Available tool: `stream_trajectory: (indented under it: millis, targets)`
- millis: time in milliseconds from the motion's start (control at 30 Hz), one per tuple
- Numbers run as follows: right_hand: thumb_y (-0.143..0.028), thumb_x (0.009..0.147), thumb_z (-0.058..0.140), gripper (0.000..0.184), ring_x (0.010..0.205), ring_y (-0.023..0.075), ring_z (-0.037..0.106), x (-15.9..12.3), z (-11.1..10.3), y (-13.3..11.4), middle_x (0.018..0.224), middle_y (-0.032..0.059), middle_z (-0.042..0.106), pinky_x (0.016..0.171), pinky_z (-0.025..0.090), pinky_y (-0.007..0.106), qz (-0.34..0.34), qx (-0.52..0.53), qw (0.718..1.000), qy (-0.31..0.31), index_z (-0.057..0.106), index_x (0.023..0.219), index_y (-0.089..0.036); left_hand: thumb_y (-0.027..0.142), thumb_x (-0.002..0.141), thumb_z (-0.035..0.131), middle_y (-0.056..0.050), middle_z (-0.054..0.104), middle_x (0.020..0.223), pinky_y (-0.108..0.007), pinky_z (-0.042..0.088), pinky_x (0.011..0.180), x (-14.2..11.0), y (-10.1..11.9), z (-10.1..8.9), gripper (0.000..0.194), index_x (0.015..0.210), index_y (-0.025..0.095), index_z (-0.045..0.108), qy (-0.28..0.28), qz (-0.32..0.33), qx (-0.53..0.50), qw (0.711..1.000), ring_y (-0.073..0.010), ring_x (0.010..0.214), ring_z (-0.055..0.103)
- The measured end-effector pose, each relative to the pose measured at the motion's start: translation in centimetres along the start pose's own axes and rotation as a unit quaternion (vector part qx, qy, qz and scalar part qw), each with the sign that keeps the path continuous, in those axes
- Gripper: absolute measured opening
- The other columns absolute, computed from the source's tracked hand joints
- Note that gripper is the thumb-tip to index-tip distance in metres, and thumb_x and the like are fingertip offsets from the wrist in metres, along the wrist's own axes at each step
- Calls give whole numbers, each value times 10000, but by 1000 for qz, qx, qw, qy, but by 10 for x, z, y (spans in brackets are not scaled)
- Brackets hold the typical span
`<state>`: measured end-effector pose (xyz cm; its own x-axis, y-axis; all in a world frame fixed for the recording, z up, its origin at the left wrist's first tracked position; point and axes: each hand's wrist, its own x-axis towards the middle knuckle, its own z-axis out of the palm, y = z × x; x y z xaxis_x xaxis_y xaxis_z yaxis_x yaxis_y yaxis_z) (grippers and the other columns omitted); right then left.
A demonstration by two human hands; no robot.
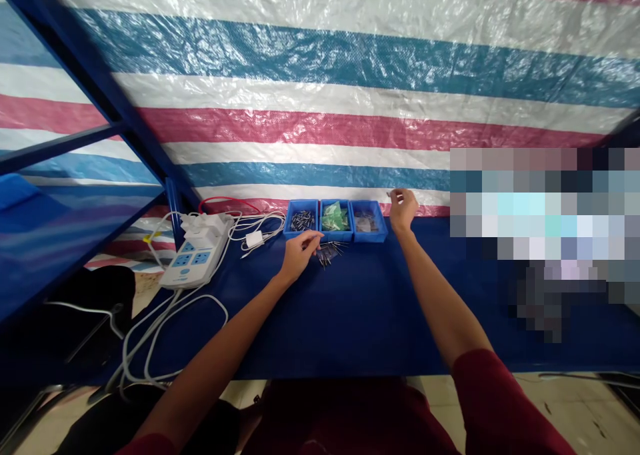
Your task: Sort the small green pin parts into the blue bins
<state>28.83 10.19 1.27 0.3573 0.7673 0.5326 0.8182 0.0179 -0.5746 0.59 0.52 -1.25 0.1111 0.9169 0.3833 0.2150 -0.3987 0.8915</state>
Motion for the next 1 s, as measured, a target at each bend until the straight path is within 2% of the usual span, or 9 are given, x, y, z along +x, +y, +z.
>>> stream_trajectory:
  millis: [33, 100, 167, 233, 367, 500, 600, 867, 1000]
  targets:
    - [-184, 876, 370, 338, 866, 192, 605, -3, -4, -8, 1076, 126, 664, 839, 433, 309, -15, 32, 999, -1, 663, 1035, -129, 362, 842, 577, -7, 602, 644, -223, 445, 538, 0, 0, 0, 252, 924, 148, 681, -2, 2, 2, 1000, -106, 517, 531]
    - [-144, 798, 435, 310, 791, 188, 618, -13, -11, -24, 1000, 113, 693, 824, 447, 307, -22, 61, 996, -61, 693, 971, -127, 366, 853, 563, -16, 614, 666, -229, 451, 554, 0, -1, -2, 261, 941, 150, 681, -7, 6, 22, 1000, -112, 532, 541]
    - [-94, 735, 433, 335, 816, 200, 630, -25, -18, -39, 954, 102, 709, 831, 448, 307, -19, 68, 994, -89, 709, 922, -126, 361, 857, 557, -27, 638, 706, -238, 457, 579, 2, -2, -5, 257, 950, 159, 686, -24, 17, 70, 997, -125, 571, 561]
    - [-86, 724, 422, 345, 800, 200, 635, -40, -24, -53, 912, 86, 717, 815, 455, 308, -19, 74, 993, -94, 714, 900, -141, 364, 850, 570, -41, 666, 779, -253, 471, 622, 4, -4, -9, 249, 955, 175, 695, -68, 40, 135, 988, -146, 638, 589]
    - [-92, 732, 461, 297, 753, 196, 639, -71, -30, -72, 848, 45, 722, 739, 465, 299, -13, 59, 985, -165, 715, 854, -187, 461, 793, 647, -71, 668, 999, -326, 494, 813, 8, -9, -18, 333, 1011, 215, 704, -184, 81, 249, 947, -217, 875, 625]
    - [-119, 767, 550, 202, 802, 199, 645, -96, -25, -82, 839, 30, 725, 747, 453, 285, -98, 31, 945, -309, 714, 837, -213, 502, 700, 739, -80, 639, 1110, -378, 457, 947, 9, -17, -22, 463, 1075, 235, 689, -247, 97, 295, 918, -268, 1052, 583]
    - [-198, 803, 617, 107, 862, 220, 640, -111, -18, -85, 870, 59, 716, 720, 439, 281, -134, -26, 920, -368, 704, 865, -200, 466, 730, 728, -83, 642, 1086, -382, 460, 949, 10, -23, -21, 404, 1051, 223, 693, -251, 108, 292, 917, -261, 1035, 587]
    - [-237, 845, 605, 107, 888, 199, 628, -125, -12, -82, 919, 55, 686, 690, 420, 259, -145, -50, 919, -363, 662, 932, -206, 407, 832, 644, -78, 640, 1022, -367, 473, 915, 8, -29, -17, 237, 936, 204, 708, -235, 162, 292, 913, -228, 975, 593]
    - [-336, 806, 671, 150, 858, 203, 636, -131, -13, -85, 880, 41, 696, 665, 416, 258, -159, -48, 903, -396, 658, 895, -216, 346, 881, 583, -82, 637, 1008, -347, 476, 895, 8, -33, -17, 195, 914, 196, 703, -235, 170, 283, 914, -215, 953, 599]
